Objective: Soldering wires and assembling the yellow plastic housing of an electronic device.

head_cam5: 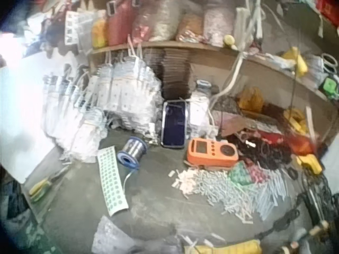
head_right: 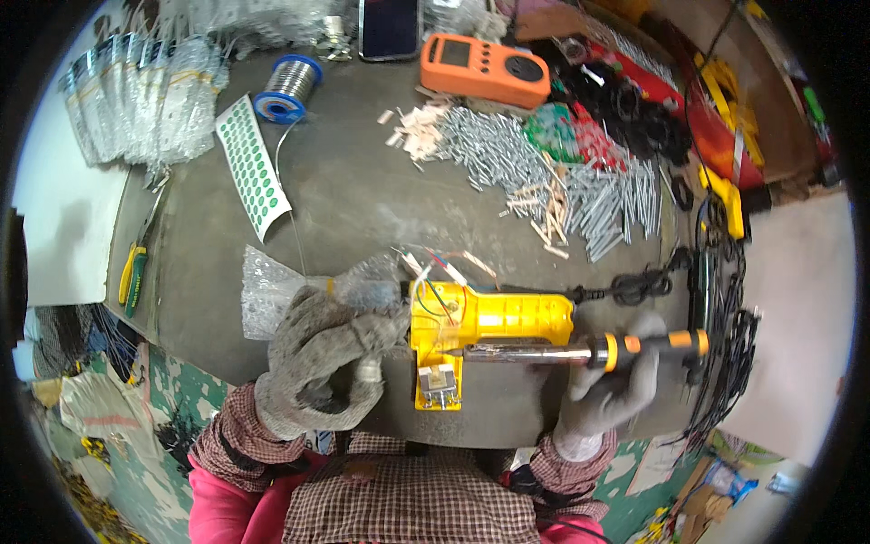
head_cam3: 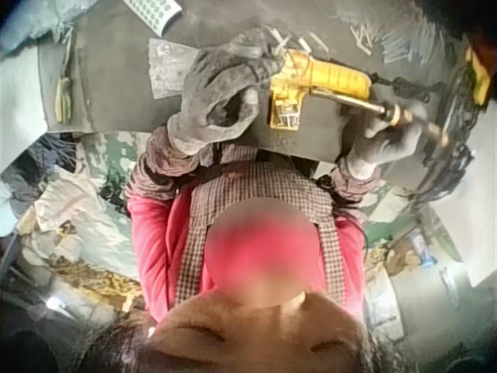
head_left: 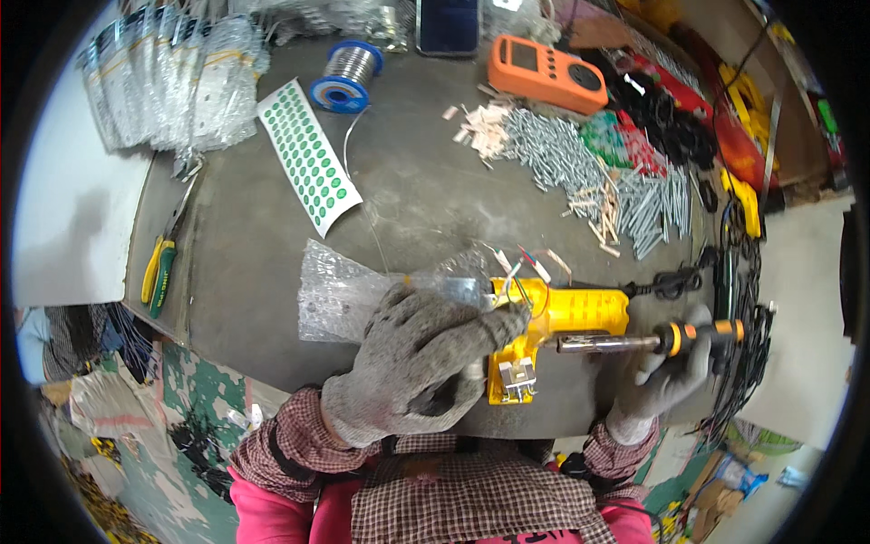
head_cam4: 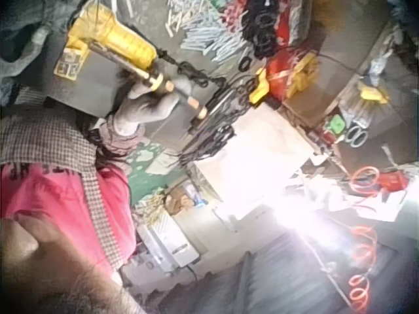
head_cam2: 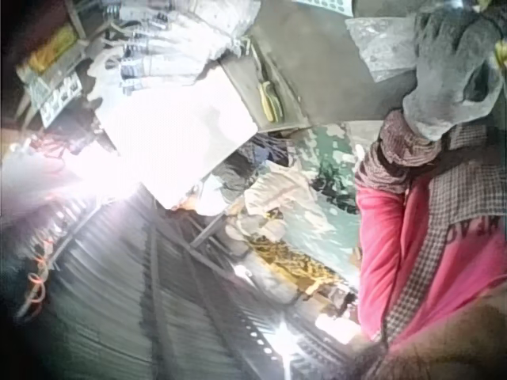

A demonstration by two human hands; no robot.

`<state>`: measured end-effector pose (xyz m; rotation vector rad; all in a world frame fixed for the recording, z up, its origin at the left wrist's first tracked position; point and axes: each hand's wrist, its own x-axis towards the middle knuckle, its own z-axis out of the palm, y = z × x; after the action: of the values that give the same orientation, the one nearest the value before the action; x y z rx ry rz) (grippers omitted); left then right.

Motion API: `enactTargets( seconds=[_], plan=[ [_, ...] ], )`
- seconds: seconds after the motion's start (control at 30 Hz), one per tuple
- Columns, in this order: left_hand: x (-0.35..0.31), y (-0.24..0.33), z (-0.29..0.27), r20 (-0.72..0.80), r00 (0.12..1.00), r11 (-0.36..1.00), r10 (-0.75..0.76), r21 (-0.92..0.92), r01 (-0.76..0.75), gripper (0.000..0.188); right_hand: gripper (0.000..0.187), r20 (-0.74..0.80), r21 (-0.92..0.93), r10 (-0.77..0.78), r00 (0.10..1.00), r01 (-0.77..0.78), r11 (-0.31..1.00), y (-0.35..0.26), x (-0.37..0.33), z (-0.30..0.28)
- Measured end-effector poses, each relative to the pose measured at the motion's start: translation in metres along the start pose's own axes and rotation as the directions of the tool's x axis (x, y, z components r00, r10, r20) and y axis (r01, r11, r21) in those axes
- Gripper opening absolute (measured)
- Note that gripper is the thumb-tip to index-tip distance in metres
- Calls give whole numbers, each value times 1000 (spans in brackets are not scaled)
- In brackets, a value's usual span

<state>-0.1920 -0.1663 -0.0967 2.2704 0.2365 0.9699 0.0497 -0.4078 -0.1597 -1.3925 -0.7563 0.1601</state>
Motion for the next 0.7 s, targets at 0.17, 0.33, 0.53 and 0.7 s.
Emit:
enactTargets(
  seconds=[0.17,0.33,0.53,0.7],
  plan=[
    [-6,1,0,176,984,1000,1,-6,0,41,28,-33,227,319,947,-304,925,-36,27,58],
    [-2,2,10,207,977,994,45,84,-64,45,26,44,259,422,906,-418,871,-43,30,59],
    [1,4,16,255,965,969,63,214,-120,47,26,20,158,455,890,-452,878,-49,31,63],
    [1,2,20,272,960,949,68,279,-146,46,26,58,98,514,856,-517,851,-47,30,59]
  ],
)
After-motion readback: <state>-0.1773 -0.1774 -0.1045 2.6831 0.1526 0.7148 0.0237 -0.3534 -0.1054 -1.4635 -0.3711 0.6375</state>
